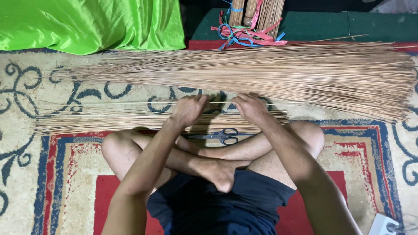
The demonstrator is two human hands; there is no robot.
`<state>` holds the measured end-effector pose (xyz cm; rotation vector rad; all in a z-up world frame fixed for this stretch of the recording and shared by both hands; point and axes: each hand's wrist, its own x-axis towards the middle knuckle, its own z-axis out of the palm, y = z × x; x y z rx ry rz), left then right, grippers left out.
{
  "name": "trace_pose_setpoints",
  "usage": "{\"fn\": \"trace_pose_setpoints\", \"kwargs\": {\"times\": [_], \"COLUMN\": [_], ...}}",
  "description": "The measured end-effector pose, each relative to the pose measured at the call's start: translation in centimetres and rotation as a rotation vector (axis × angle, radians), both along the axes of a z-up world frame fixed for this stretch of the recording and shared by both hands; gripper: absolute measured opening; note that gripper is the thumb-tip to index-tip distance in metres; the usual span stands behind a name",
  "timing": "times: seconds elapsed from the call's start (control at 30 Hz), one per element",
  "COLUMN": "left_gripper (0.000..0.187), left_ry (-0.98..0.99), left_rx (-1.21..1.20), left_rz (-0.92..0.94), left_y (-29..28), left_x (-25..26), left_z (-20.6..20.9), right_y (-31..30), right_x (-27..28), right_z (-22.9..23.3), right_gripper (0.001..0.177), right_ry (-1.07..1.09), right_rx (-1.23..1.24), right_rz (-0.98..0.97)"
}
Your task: Sorting, aligning, and trimming palm leaf ribs to prepare for broom making
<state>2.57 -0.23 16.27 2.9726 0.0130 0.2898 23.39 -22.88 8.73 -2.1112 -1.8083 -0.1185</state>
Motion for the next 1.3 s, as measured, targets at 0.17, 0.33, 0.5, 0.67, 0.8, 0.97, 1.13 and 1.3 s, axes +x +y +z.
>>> {"fn": "trace_pose_setpoints", "kwargs": {"times": [0.17,0.33,0.5,0.67,0.8,0.97,1.13,1.3], "left_gripper": [0.016,0.018,0.015,0.018,0.016,0.016,0.020,0.017], "left_ry": [0.089,0.162,0.094,0.095,0.006,0.029,0.059,0.045], "left_rx": [0.008,-0.026,0.052,-0.015,0.051,0.138,0.020,0.048], "left_rz": [0.011,0.039,0.004,-0.005,0.002,0.030,-0.014,0.014], "left_y": [-0.7,2.3,2.3,-0.5,1.1,2.7,-0.6,1.1], "left_x": [0.6,-2.6,-2.4,-0.2,-1.5,-2.9,-1.1,-2.0], "left_z": [-1.3,0.1,-2.3,-2.6,-2.2,-3.9,-2.8,-1.8], "right_y": [1.0,-3.3,-3.3,0.2,-1.4,-3.5,-0.3,-1.2], "right_x": [-2.5,1.7,1.6,-1.1,0.4,2.3,-0.8,-1.0], "right_z": [4.4,1.2,-0.1,0.3,-0.1,-2.5,-1.9,2.9], "right_gripper": [0.018,0.017,0.016,0.014,0.015,0.015,0.015,0.017], "right_ry": [0.049,0.103,0.072,0.005,0.037,0.000,0.080,0.126], "right_rx": [-0.020,-0.164,-0.199,-0.132,-0.223,-0.285,-0.240,-0.201], "right_rz": [0.026,-0.061,-0.101,-0.081,-0.159,-0.221,-0.137,-0.132]}}
